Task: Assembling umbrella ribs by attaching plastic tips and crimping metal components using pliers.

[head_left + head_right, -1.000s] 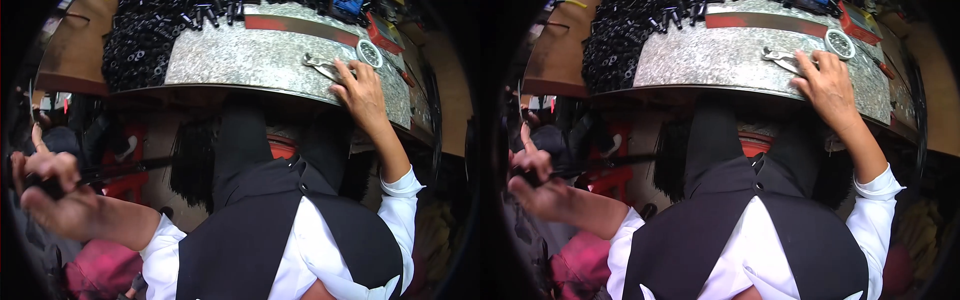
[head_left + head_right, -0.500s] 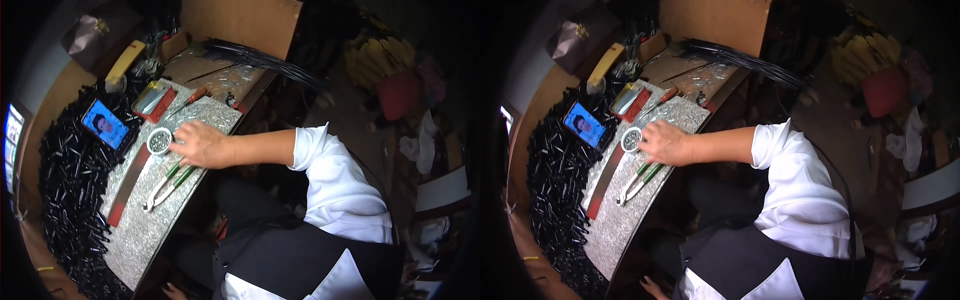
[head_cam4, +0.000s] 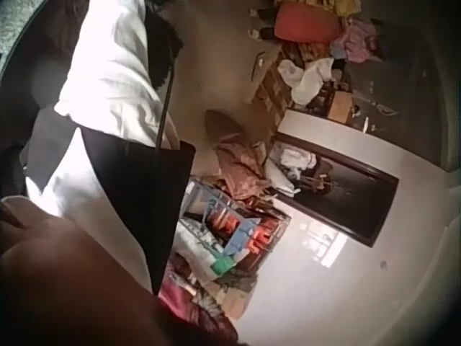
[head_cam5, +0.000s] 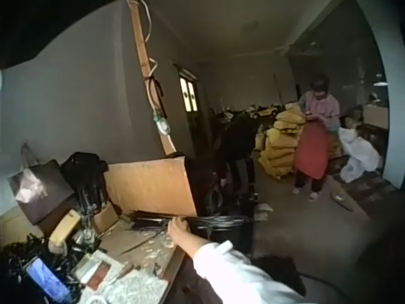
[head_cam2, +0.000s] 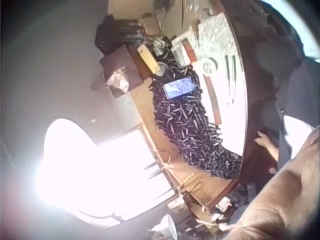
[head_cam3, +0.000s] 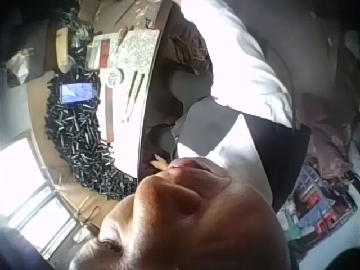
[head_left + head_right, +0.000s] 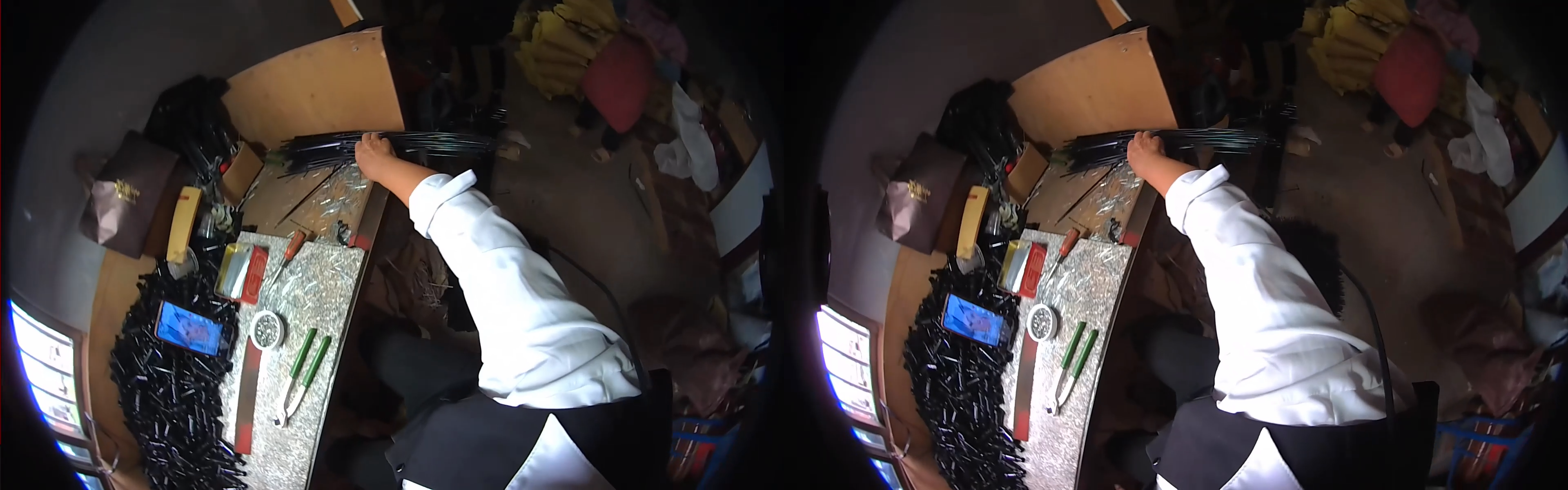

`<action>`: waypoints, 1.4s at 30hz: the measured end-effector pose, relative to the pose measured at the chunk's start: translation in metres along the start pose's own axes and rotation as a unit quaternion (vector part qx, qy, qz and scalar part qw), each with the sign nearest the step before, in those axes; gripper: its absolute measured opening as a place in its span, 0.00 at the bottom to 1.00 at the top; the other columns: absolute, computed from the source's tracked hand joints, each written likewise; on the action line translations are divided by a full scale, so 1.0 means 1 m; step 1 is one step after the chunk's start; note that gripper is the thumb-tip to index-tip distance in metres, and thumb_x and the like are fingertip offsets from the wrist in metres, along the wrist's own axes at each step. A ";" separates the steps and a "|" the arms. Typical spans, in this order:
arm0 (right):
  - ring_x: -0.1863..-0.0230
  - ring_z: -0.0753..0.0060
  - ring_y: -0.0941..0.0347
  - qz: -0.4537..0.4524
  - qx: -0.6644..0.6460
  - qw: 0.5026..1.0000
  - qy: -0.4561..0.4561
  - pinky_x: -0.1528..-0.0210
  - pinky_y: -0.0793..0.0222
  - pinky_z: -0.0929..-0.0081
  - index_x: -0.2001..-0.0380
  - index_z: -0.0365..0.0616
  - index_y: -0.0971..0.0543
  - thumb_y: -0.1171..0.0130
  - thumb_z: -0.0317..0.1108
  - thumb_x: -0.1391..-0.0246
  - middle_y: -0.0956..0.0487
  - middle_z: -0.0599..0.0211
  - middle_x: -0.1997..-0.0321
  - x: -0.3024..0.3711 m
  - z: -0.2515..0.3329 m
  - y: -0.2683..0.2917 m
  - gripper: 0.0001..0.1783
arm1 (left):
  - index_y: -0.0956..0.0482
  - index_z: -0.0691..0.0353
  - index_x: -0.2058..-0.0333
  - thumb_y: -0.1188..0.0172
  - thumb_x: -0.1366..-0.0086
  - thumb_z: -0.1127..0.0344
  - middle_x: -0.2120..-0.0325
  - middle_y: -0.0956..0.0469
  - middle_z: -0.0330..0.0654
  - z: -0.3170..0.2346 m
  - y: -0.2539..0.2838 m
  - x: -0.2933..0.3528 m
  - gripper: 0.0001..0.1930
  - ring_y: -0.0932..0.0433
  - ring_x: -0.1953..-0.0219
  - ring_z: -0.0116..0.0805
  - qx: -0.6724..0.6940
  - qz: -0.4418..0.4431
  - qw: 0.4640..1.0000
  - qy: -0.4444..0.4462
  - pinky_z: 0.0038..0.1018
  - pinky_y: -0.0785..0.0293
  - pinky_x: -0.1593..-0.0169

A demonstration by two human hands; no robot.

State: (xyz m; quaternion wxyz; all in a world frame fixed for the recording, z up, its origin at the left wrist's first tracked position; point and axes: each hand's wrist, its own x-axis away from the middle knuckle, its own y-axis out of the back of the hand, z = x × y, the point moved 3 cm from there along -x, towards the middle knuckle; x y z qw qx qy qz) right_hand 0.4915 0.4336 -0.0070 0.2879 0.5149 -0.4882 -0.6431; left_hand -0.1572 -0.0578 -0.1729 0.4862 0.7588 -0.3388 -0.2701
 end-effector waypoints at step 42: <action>0.57 0.54 0.27 -0.153 -0.147 0.977 0.011 0.55 0.31 0.60 0.70 0.35 0.20 0.51 0.30 0.51 0.25 0.53 0.59 -0.023 -0.020 0.046 0.12 | 0.32 0.68 0.48 0.38 0.44 0.65 0.49 0.33 0.57 -0.323 0.077 -0.036 0.26 0.36 0.46 0.59 -0.041 -0.009 0.881 -0.471 0.46 0.40 0.43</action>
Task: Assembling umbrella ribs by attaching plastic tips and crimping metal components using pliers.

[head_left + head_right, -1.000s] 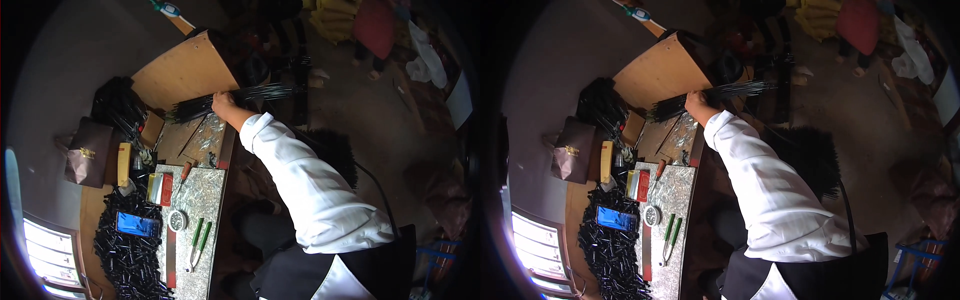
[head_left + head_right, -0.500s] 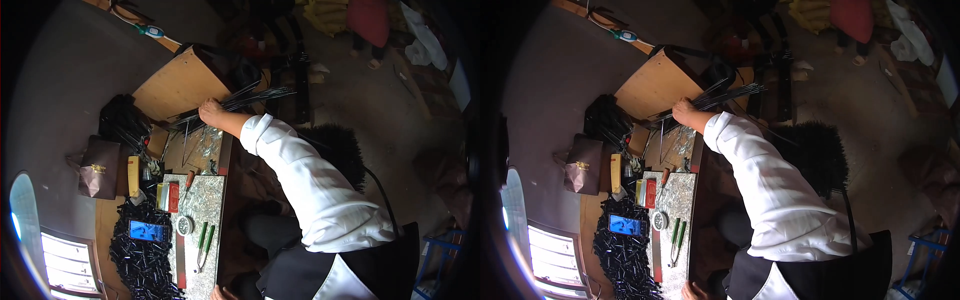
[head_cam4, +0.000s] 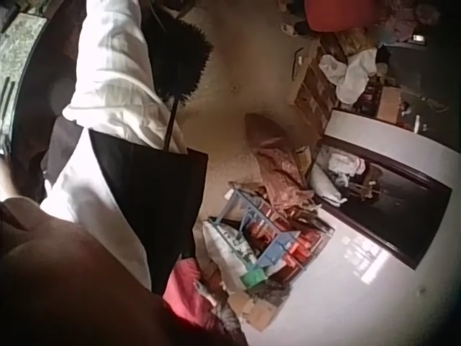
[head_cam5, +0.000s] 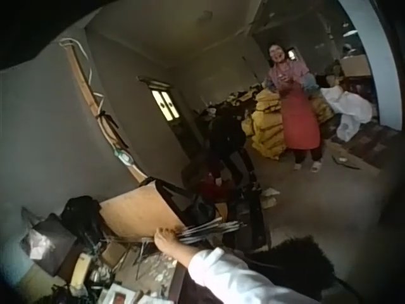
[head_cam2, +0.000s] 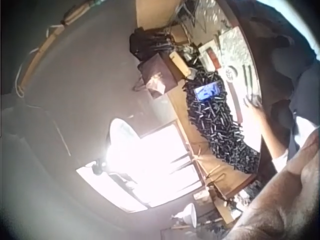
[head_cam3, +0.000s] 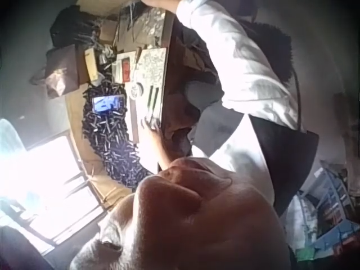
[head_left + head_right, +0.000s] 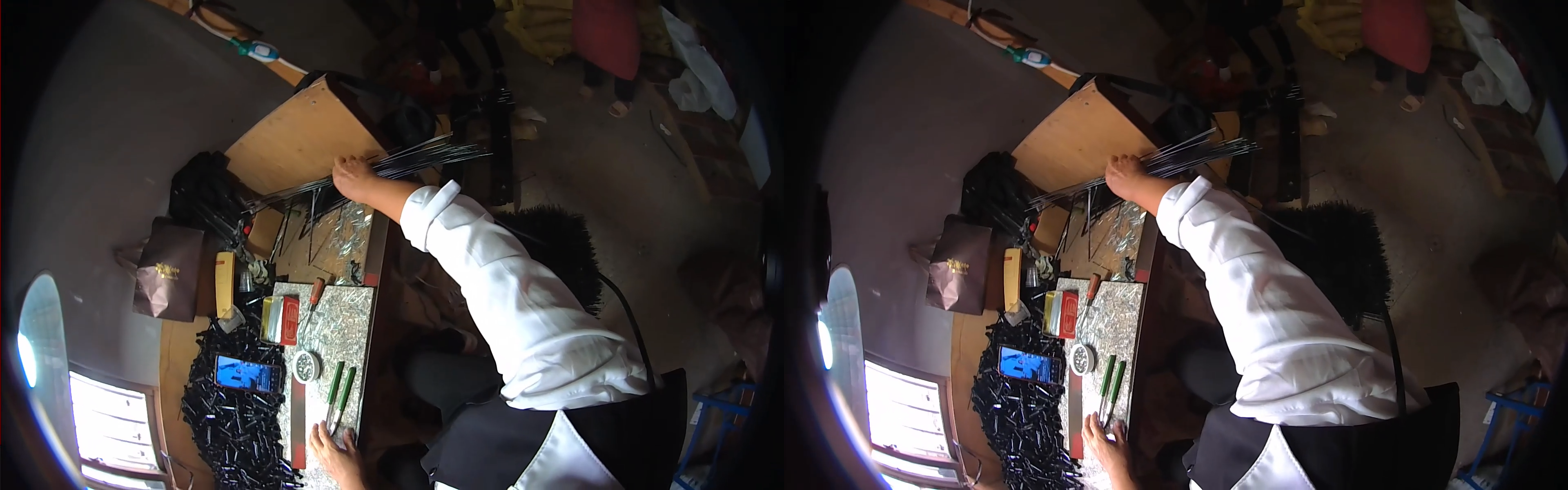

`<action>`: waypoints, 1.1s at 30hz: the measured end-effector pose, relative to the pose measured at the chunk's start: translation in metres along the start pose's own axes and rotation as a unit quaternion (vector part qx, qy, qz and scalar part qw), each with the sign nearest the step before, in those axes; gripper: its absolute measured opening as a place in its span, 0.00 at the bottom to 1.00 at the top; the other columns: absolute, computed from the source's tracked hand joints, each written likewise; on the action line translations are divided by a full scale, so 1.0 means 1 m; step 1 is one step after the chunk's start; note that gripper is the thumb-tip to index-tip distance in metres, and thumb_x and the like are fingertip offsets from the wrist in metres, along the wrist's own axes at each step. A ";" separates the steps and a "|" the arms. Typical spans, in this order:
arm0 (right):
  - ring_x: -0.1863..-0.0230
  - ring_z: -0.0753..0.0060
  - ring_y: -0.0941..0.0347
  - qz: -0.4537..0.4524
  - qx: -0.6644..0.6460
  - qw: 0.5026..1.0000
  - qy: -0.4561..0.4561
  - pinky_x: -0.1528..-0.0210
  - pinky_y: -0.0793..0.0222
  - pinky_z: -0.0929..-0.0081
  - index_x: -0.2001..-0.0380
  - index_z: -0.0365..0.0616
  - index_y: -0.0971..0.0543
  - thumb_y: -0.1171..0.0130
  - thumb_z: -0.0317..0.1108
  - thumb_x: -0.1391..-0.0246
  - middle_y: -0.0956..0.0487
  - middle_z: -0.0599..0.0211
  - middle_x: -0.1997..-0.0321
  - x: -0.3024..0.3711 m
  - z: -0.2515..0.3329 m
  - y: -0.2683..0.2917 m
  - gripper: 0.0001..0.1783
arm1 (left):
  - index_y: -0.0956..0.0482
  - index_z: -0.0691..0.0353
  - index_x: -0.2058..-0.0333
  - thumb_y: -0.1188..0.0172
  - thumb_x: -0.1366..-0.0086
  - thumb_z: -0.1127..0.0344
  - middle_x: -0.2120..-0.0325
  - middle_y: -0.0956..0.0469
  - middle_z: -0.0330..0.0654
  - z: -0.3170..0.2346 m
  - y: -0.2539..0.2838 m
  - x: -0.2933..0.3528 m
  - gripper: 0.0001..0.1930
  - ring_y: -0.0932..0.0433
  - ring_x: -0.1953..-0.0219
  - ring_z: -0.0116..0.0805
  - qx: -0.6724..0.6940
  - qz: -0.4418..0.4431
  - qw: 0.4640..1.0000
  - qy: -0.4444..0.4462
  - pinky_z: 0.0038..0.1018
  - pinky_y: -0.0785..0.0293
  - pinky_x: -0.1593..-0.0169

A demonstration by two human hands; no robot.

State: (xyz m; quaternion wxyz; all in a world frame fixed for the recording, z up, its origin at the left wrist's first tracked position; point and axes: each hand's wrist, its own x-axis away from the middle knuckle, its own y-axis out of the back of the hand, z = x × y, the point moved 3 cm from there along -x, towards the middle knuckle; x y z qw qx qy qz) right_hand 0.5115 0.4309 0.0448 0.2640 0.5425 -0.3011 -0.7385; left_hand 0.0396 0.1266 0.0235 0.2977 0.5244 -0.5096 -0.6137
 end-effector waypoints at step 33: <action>0.54 0.58 0.22 0.226 0.238 0.932 0.156 0.58 0.26 0.59 0.62 0.44 0.18 0.53 0.29 0.45 0.19 0.56 0.58 -0.071 0.055 0.109 0.14 | 0.24 0.62 0.64 0.36 0.48 0.67 0.64 0.24 0.46 0.008 -0.014 -0.023 0.12 0.27 0.60 0.48 0.044 -0.085 0.995 0.019 0.39 0.31 0.55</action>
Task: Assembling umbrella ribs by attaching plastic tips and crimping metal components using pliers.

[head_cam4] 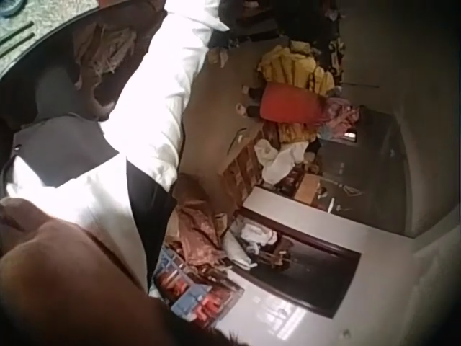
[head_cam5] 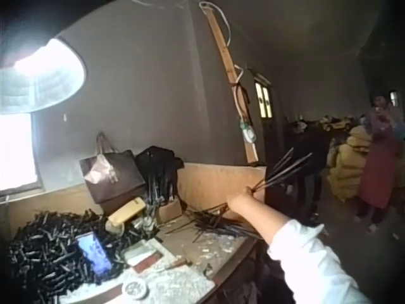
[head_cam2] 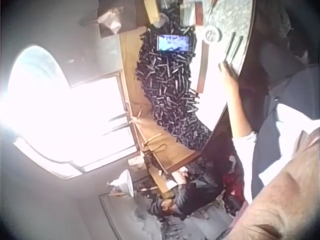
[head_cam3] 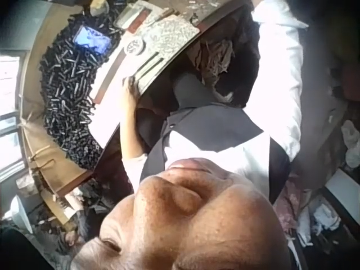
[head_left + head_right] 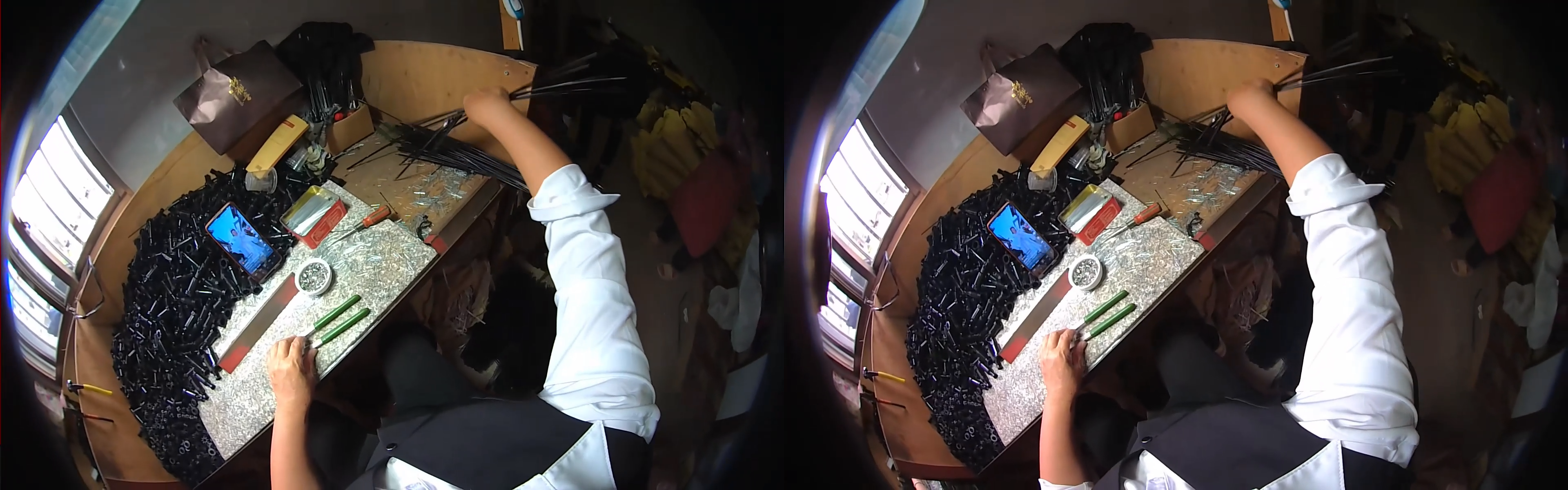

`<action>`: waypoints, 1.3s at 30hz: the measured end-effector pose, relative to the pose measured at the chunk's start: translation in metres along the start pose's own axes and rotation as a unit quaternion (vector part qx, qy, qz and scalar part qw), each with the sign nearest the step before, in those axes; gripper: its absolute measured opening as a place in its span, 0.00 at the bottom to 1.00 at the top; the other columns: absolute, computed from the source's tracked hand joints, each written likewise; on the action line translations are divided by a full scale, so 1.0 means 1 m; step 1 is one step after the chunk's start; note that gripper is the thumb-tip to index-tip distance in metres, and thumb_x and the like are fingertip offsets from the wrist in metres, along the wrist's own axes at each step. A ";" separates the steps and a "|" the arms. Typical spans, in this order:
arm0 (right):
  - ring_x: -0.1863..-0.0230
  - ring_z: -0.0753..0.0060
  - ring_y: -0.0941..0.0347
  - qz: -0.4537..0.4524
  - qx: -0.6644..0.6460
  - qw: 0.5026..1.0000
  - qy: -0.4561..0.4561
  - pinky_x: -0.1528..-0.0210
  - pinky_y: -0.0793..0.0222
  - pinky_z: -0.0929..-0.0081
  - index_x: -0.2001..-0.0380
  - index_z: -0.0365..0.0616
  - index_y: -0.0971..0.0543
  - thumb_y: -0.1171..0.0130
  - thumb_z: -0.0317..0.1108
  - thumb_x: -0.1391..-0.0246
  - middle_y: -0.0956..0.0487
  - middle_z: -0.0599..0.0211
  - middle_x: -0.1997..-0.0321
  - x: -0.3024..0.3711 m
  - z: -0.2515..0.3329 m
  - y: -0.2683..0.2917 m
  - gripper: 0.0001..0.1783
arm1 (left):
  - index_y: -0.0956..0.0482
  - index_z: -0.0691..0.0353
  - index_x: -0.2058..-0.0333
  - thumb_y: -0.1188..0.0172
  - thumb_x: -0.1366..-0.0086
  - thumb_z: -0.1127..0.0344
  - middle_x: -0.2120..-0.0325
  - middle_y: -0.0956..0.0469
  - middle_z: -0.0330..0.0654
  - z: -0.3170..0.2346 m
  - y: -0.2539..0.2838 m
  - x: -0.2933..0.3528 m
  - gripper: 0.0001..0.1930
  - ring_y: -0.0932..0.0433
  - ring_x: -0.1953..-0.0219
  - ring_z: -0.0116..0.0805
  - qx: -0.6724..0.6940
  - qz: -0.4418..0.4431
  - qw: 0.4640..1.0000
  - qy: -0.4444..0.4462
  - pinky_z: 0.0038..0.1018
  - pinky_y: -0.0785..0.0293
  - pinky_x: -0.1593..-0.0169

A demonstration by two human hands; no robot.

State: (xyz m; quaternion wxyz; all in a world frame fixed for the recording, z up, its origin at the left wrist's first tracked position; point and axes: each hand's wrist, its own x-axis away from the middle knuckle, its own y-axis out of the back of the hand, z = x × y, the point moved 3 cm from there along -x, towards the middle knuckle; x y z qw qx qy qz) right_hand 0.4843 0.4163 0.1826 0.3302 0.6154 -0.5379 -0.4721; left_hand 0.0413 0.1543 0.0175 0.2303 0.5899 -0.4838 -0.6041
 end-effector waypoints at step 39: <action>0.66 0.45 0.26 -0.004 -0.505 0.683 0.527 0.67 0.31 0.56 0.57 0.36 0.35 0.46 0.33 0.43 0.26 0.49 0.68 0.236 0.272 0.083 0.16 | 0.21 0.72 0.60 0.39 0.40 0.77 0.69 0.20 0.39 0.052 0.129 -0.034 0.09 0.25 0.68 0.21 0.334 -0.362 0.848 0.195 0.16 0.29 0.62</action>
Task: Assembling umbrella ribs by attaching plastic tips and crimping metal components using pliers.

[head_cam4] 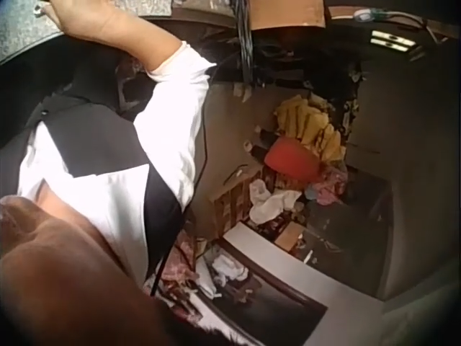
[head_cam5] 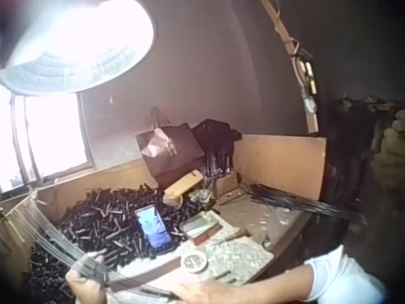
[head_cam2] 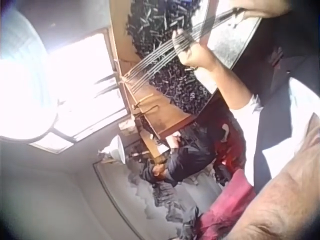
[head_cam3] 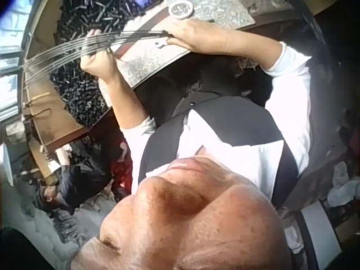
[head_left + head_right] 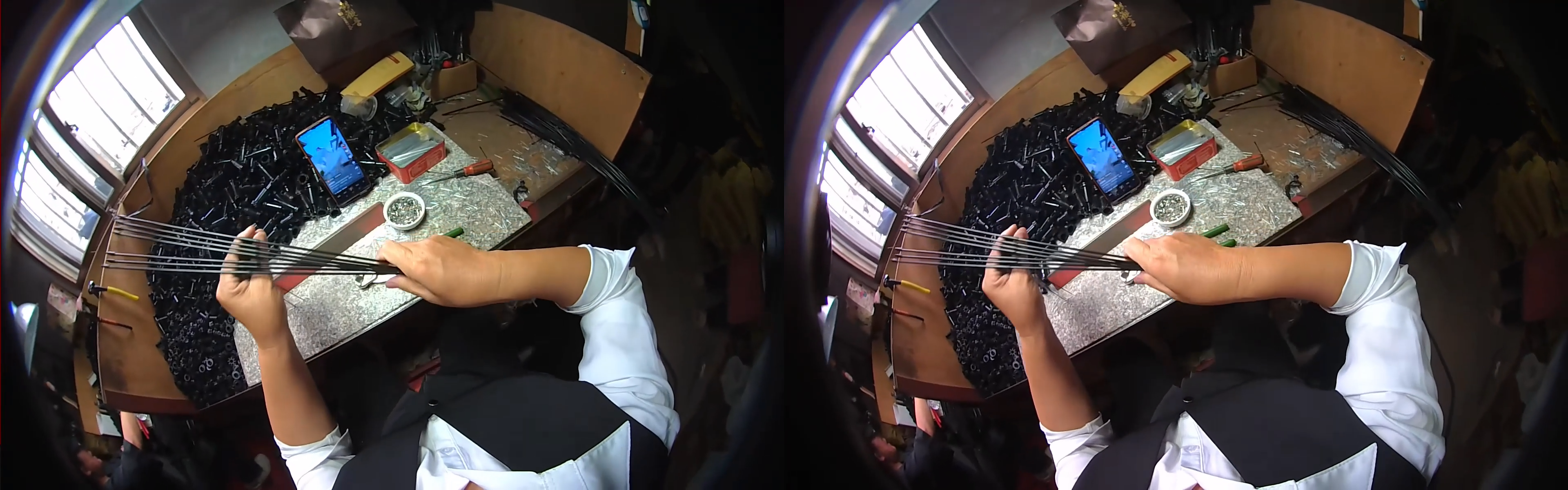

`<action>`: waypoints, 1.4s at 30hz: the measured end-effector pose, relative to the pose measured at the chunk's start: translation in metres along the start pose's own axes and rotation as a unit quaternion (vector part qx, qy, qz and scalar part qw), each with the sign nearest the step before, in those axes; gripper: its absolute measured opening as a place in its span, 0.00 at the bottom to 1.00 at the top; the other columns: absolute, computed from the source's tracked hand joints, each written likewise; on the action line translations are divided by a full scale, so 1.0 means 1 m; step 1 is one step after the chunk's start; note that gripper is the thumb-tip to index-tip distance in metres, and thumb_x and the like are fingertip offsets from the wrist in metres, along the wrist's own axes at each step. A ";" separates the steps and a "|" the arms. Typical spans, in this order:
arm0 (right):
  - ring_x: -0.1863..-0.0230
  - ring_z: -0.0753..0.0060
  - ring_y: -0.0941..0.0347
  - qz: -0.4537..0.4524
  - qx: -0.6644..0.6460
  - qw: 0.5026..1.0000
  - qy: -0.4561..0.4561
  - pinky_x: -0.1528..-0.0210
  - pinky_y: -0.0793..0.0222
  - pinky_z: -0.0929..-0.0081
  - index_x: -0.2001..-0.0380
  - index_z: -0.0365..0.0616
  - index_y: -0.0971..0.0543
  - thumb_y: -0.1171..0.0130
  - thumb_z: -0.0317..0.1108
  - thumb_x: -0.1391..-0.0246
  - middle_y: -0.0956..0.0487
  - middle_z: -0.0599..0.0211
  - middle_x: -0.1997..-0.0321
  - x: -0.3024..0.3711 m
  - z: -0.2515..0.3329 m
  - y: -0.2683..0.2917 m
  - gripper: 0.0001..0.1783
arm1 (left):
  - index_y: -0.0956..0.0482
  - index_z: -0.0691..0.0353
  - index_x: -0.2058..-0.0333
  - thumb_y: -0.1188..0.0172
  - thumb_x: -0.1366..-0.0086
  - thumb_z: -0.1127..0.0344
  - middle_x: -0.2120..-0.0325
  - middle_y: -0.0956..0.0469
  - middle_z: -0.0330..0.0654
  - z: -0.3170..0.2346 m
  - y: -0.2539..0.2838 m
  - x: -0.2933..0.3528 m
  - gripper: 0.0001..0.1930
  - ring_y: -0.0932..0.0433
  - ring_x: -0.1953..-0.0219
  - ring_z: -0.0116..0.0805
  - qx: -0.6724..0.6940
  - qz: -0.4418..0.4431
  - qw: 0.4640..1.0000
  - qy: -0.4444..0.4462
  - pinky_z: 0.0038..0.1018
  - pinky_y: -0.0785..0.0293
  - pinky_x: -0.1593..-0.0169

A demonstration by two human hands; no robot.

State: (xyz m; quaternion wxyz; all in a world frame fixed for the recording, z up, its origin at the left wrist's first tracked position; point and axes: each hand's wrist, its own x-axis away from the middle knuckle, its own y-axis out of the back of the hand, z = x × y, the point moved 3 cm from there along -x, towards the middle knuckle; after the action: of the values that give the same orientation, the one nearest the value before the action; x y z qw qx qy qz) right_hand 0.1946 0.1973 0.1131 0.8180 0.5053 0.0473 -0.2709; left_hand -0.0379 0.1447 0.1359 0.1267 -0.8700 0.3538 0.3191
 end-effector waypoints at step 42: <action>0.60 0.42 0.29 -0.231 0.451 0.749 -0.427 0.56 0.35 0.50 0.67 0.37 0.25 0.50 0.33 0.44 0.23 0.44 0.69 0.203 -0.367 0.146 0.09 | 0.22 0.72 0.63 0.40 0.40 0.78 0.70 0.20 0.44 -0.040 0.023 0.016 0.07 0.20 0.67 0.28 0.000 0.037 0.998 0.040 0.20 0.25 0.59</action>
State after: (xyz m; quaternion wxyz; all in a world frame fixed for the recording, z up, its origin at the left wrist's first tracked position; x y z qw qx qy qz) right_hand 0.5109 0.4799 -0.0194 0.3424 0.6209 -0.3196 -0.6286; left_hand -0.0267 0.1019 0.1563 0.1003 -0.8683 0.3910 0.2885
